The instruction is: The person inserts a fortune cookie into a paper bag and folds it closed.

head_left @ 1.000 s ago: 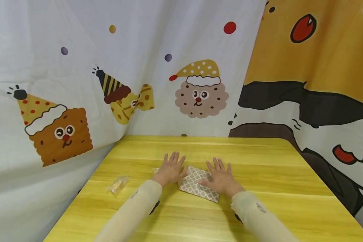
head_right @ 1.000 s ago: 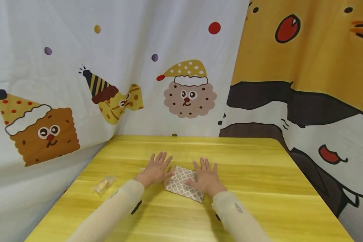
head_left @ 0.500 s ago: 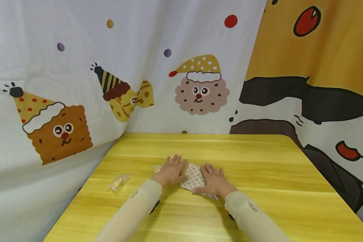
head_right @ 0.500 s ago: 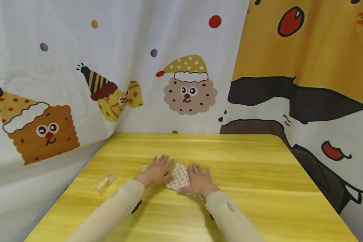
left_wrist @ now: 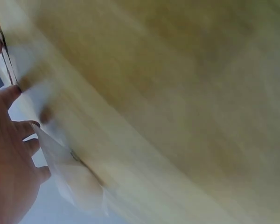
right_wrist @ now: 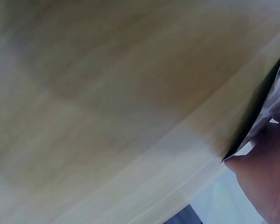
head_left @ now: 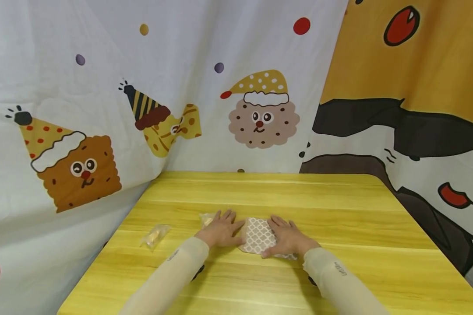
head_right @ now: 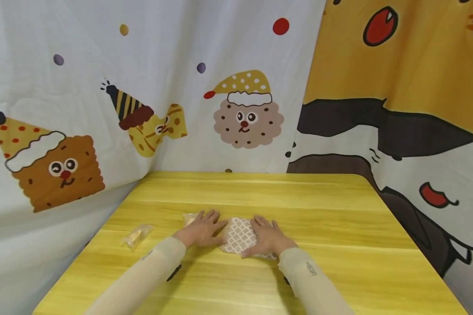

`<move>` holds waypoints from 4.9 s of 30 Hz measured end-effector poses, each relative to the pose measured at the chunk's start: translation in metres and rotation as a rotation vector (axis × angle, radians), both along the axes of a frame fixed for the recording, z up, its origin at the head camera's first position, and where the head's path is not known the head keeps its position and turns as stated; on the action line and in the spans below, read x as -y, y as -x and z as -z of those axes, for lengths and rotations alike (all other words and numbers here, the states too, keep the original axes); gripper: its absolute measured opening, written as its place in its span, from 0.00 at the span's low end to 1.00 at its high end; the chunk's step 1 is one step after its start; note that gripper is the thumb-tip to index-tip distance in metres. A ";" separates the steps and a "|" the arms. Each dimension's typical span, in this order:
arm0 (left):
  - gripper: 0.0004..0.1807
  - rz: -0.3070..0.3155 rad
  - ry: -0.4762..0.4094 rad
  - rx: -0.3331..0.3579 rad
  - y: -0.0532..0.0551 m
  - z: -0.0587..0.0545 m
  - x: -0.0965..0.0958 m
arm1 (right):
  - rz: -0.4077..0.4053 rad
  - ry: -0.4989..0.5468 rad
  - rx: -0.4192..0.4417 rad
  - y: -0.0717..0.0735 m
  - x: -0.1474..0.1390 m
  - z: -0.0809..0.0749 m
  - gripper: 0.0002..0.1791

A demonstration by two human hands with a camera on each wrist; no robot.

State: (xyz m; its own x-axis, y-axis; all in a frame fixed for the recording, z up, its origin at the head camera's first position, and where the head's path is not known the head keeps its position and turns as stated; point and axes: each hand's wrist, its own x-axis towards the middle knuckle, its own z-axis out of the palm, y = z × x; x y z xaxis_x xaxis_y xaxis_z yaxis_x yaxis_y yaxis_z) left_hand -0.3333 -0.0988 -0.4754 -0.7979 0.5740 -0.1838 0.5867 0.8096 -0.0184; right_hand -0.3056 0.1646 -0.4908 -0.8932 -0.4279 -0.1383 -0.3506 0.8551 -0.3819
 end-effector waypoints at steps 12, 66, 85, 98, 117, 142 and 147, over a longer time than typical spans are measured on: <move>0.45 -0.013 0.053 -0.037 -0.003 0.005 0.007 | -0.014 0.050 0.003 0.001 -0.004 0.001 0.65; 0.20 -0.064 -0.648 0.176 -0.009 0.010 -0.009 | 0.021 0.028 -0.010 -0.005 0.014 -0.003 0.71; 0.19 -0.069 -0.673 0.185 -0.010 0.010 -0.008 | 0.014 0.106 0.011 0.003 0.017 0.002 0.67; 0.13 -0.147 -0.720 0.159 -0.010 0.004 -0.022 | 0.029 0.086 0.015 0.001 0.020 0.003 0.65; 0.11 -0.405 -1.212 0.480 -0.015 0.008 -0.025 | 0.073 0.126 0.026 0.002 0.014 0.008 0.73; 0.12 -0.371 -1.357 0.407 0.000 -0.015 0.014 | 0.099 0.144 0.028 0.000 0.005 -0.003 0.62; 0.11 -0.393 -1.373 0.291 0.001 -0.020 0.040 | 0.126 0.168 0.041 0.000 0.011 -0.007 0.62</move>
State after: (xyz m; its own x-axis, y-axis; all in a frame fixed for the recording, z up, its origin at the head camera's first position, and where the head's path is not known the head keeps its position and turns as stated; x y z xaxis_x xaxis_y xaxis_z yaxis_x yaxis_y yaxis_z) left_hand -0.3347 -0.1384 -0.4549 -0.9727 0.1853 0.1395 0.1759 0.1975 0.9644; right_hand -0.3061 0.1532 -0.4839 -0.9361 -0.3333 -0.1122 -0.2260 0.8146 -0.5342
